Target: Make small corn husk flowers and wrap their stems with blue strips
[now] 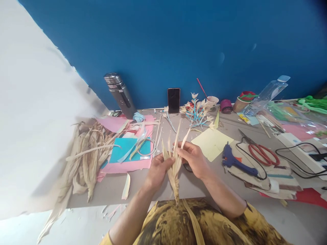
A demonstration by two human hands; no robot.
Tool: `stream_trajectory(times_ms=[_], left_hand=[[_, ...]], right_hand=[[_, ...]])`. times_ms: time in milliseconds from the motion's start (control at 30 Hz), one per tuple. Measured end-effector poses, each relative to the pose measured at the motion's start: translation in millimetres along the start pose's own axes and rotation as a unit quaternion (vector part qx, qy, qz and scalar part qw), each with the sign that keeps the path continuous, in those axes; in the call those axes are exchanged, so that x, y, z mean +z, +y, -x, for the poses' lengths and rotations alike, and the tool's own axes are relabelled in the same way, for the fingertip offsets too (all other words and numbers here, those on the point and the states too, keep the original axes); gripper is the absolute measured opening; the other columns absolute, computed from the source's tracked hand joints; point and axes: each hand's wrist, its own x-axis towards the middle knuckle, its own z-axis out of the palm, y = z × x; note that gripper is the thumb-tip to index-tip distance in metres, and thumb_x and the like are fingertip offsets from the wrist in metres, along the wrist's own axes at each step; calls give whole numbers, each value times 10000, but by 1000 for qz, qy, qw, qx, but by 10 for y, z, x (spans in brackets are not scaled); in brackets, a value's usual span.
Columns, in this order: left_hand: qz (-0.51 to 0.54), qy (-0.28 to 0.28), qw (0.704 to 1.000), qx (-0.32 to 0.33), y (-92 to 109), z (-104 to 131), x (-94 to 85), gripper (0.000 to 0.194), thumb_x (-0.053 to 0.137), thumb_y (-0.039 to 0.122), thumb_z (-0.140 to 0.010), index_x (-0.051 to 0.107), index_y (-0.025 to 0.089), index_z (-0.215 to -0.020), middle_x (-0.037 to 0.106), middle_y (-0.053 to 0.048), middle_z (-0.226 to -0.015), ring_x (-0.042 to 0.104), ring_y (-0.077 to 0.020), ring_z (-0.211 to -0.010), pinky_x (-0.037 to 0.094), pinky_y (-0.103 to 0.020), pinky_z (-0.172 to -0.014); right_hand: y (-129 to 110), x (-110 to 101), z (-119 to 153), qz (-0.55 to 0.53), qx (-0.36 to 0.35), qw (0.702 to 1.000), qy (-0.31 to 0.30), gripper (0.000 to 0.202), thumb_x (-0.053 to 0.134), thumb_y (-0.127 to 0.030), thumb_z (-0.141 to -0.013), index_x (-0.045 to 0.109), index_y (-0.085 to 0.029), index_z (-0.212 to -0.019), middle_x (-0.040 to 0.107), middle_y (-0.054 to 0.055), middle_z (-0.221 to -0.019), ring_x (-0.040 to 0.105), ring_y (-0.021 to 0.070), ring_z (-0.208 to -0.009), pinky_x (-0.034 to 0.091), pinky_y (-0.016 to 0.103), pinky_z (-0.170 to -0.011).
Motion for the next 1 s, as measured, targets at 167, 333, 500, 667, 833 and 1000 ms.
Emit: stream_trajectory(times_ms=[167,333,500,667,833,1000], left_hand=[[13,-8,1000,-21,7,-6,-20,216,724,322,-781,775,140,-885,681,-38,-700,556,-135,-627,436,-257,-644],[20,-15,999,-36,17,-5,-9,255,772,342,-746,762,148,-911,637,-11,-659,522,-119,-574,419,-250,-592],[22,-29,998,-47,28,17,34,302,801,364,-721,754,135,-913,646,-27,-657,558,-146,-590,442,-272,-613],[33,-1,999,-37,14,26,25,346,810,447,-701,737,131,-820,635,-22,-658,536,-131,-595,423,-254,-600],[-50,94,994,7,-51,-30,-11,260,780,383,-708,687,141,-720,557,27,-587,457,-95,-546,368,-228,-550],[-40,159,985,47,-66,-96,-42,268,758,396,-718,639,156,-690,539,37,-586,465,-99,-548,380,-226,-550]], right_hand=[[32,4,-41,-78,5,997,29,345,796,-446,-665,646,-183,-831,561,-36,-637,457,105,-528,370,239,-505],[83,-9,-59,-59,-5,997,52,306,812,-394,-656,633,-187,-793,546,-43,-611,473,109,-533,378,231,-502],[88,-24,-74,-29,-12,997,66,354,839,-413,-635,617,-190,-798,631,-6,-696,563,147,-605,459,260,-556],[83,-18,-62,-25,-9,997,70,367,849,-427,-615,620,-181,-764,595,-31,-625,509,117,-546,406,237,-512],[98,-20,-73,-12,4,997,77,340,831,-437,-624,660,-175,-757,496,-69,-509,413,91,-463,332,226,-453],[108,-76,-62,-14,-20,996,86,365,795,-522,-721,718,-174,-799,687,24,-711,529,119,-555,435,251,-530]])
